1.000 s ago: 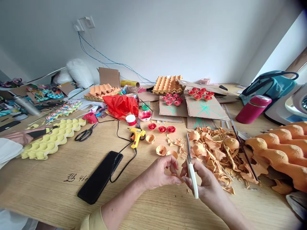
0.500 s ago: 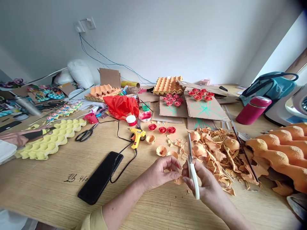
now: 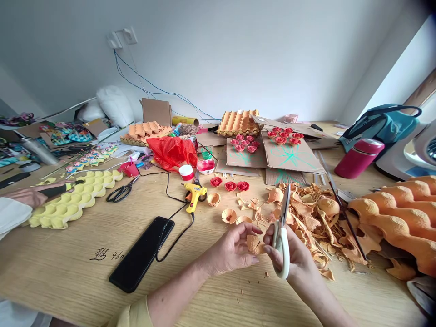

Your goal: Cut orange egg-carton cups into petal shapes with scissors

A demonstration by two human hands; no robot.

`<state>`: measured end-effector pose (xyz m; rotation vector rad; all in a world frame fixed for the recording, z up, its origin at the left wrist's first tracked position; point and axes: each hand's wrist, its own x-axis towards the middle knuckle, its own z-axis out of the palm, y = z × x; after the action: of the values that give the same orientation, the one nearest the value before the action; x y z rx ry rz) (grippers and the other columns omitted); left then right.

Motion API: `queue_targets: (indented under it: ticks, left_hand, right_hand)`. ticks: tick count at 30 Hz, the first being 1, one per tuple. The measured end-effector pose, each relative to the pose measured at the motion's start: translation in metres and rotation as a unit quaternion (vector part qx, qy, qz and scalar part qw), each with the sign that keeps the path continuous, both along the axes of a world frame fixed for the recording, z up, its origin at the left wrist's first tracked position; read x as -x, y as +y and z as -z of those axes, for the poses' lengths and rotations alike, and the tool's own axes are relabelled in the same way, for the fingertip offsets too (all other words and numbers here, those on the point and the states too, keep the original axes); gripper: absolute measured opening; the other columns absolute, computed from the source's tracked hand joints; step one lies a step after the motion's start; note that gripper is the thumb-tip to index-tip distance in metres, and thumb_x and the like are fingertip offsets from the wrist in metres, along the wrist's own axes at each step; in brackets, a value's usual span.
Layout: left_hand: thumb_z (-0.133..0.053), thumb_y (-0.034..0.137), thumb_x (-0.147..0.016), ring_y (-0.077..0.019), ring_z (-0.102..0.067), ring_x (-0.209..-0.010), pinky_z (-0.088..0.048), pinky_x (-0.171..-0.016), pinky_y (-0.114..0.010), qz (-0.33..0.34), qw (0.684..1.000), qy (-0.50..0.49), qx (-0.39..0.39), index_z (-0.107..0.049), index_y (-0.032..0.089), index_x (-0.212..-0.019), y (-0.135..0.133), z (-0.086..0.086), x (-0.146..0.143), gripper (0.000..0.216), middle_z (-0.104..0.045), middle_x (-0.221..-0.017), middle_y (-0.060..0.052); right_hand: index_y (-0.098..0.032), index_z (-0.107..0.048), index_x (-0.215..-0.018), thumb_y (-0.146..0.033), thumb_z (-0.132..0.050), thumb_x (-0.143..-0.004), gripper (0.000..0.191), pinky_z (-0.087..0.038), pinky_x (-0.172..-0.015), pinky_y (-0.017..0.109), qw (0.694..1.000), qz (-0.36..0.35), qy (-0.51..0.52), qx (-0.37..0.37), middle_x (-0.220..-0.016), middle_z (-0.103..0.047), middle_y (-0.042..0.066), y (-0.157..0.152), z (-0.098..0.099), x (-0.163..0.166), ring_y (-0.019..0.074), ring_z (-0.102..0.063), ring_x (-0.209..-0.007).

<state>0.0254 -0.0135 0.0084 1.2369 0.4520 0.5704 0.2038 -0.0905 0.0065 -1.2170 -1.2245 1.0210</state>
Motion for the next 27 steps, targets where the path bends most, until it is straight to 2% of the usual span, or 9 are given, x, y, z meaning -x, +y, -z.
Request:
queue_targets:
  ticks: [4, 7, 12, 15, 19, 24, 27]
  left_hand:
    - [-0.085, 0.023, -0.072, -0.0163, -0.06, -0.102, -0.048, -0.086, -0.029, -0.014, 0.998, -0.033, 0.059, -0.059, 0.021, -0.11, -0.001, 0.001, -0.004, 0.046, -0.062, -0.11, -0.004]
    - [-0.088, 0.025, -0.068, -0.0148, -0.061, -0.09, -0.05, -0.072, -0.026, -0.028, 0.991, -0.069, 0.113, -0.062, 0.02, -0.107, 0.0, 0.001, -0.006, 0.047, -0.063, -0.103, -0.004]
    - [-0.091, 0.028, -0.063, -0.007, -0.054, -0.066, -0.044, -0.061, -0.02, -0.007, 0.975, -0.066, 0.213, -0.071, 0.013, -0.097, -0.004, 0.005, -0.009, 0.042, -0.063, -0.082, -0.001]
    - [-0.092, 0.028, -0.061, -0.0053, -0.051, -0.063, -0.041, -0.058, -0.02, -0.015, 0.966, -0.057, 0.251, -0.074, 0.011, -0.093, -0.008, 0.008, -0.012, 0.041, -0.063, -0.081, -0.002]
    - [-0.091, 0.026, -0.061, -0.0053, -0.05, -0.063, -0.038, -0.056, -0.019, -0.032, 0.962, -0.07, 0.263, -0.075, 0.014, -0.088, -0.013, 0.009, -0.014, 0.034, -0.065, -0.085, -0.002]
    - [-0.091, 0.026, -0.062, -0.0086, -0.054, -0.071, -0.038, -0.06, -0.02, -0.045, 0.966, -0.071, 0.246, -0.074, 0.014, -0.087, -0.012, 0.008, -0.014, 0.032, -0.066, -0.089, -0.004]
    - [-0.091, 0.027, -0.063, -0.0086, -0.053, -0.07, -0.041, -0.064, -0.021, -0.073, 0.967, -0.096, 0.222, -0.073, 0.013, -0.084, -0.006, 0.006, -0.01, 0.031, -0.064, -0.08, -0.002]
  right_hand:
    - [-0.024, -0.056, -0.098, -0.043, -0.069, -0.088, 0.025, -0.048, -0.067, 0.026, 1.0, 0.016, -0.008, -0.013, -0.088, -0.057, 0.001, 0.0, 0.002, 0.001, 0.0171, -0.055, -0.078]
    - [-0.024, -0.057, -0.1, -0.043, -0.069, -0.088, 0.025, -0.049, -0.07, 0.028, 0.999, 0.03, -0.032, -0.028, -0.086, -0.057, 0.0, -0.001, 0.003, 0.004, 0.0174, -0.056, -0.078]
    - [-0.024, -0.056, -0.1, -0.037, -0.067, -0.09, 0.02, -0.05, -0.072, 0.028, 0.996, 0.038, -0.044, -0.064, -0.085, -0.057, 0.001, -0.003, 0.005, 0.01, 0.0177, -0.056, -0.078]
    - [-0.024, -0.055, -0.095, -0.035, -0.069, -0.088, 0.019, -0.049, -0.067, 0.027, 0.994, 0.048, -0.05, -0.079, -0.082, -0.056, 0.0, -0.003, 0.003, 0.012, 0.0169, -0.054, -0.074]
    - [-0.024, -0.055, -0.092, -0.035, -0.07, -0.087, 0.019, -0.048, -0.062, 0.025, 0.993, 0.056, -0.053, -0.085, -0.08, -0.055, -0.001, -0.003, 0.0, 0.014, 0.0157, -0.053, -0.069]
    - [-0.024, -0.057, -0.094, -0.038, -0.071, -0.086, 0.021, -0.049, -0.064, 0.026, 0.995, 0.045, -0.038, -0.076, -0.081, -0.056, 0.0, -0.003, -0.002, 0.013, 0.0164, -0.054, -0.072]
    - [-0.023, -0.058, -0.091, -0.044, -0.07, -0.087, 0.025, -0.048, -0.061, 0.026, 0.999, 0.018, -0.018, -0.046, -0.079, -0.056, 0.0, -0.002, -0.007, 0.011, 0.0152, -0.052, -0.068]
